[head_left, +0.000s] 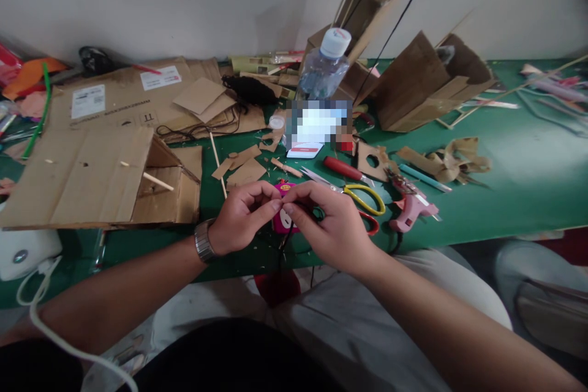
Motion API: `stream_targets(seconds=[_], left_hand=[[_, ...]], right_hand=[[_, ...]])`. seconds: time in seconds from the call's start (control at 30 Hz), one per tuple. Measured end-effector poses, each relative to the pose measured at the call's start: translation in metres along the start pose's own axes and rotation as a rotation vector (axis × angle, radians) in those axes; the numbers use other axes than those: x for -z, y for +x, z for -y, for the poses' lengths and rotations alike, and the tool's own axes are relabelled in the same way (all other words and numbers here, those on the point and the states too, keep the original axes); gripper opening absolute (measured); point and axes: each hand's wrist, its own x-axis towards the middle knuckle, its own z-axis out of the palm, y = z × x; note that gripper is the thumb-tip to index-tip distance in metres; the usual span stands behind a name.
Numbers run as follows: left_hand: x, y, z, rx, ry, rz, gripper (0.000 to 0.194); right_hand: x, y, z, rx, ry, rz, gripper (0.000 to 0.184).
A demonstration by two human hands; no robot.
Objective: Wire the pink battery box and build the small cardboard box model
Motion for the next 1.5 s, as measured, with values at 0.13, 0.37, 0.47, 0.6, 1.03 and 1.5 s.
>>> stream_targets(seconds=[0.13, 0.37, 0.47, 0.6, 1.03, 1.5], left_hand=[[-0.0008, -0.0002, -0.0006, 0.01, -0.003, 0.004, 0.033], [-0.0008, -0.0006, -0.0031, -0.011, 0.014, 0.02, 0.031], [-0.0008, -0.0003, -0.0039, -0.011, 0.021, 0.014, 0.032], [-0.0013, 0.0002, -0.0035, -0.004, 0.005, 0.001, 0.031], [0.0003, 0.0001, -0.0011, -0.013, 0.017, 0.0, 0.026], [0.0004, 0.0001, -0.0026, -0.009, 0.035, -0.01, 0.028]], right_hand=[[-0.0014, 0.0004, -0.0001, -0.009, 0.06, 0.006, 0.006], [-0.004, 0.0, -0.0017, -0.086, 0.175, 0.06, 0.007], [-0.0049, -0.0005, -0.0024, -0.118, 0.224, 0.069, 0.008], [-0.005, -0.001, -0.0038, -0.142, 0.288, 0.056, 0.009], [0.0009, 0.0017, -0.0006, -0.036, 0.039, 0.01, 0.008], [0.0028, 0.0026, 0.0033, -0.088, 0.158, 0.026, 0.01]])
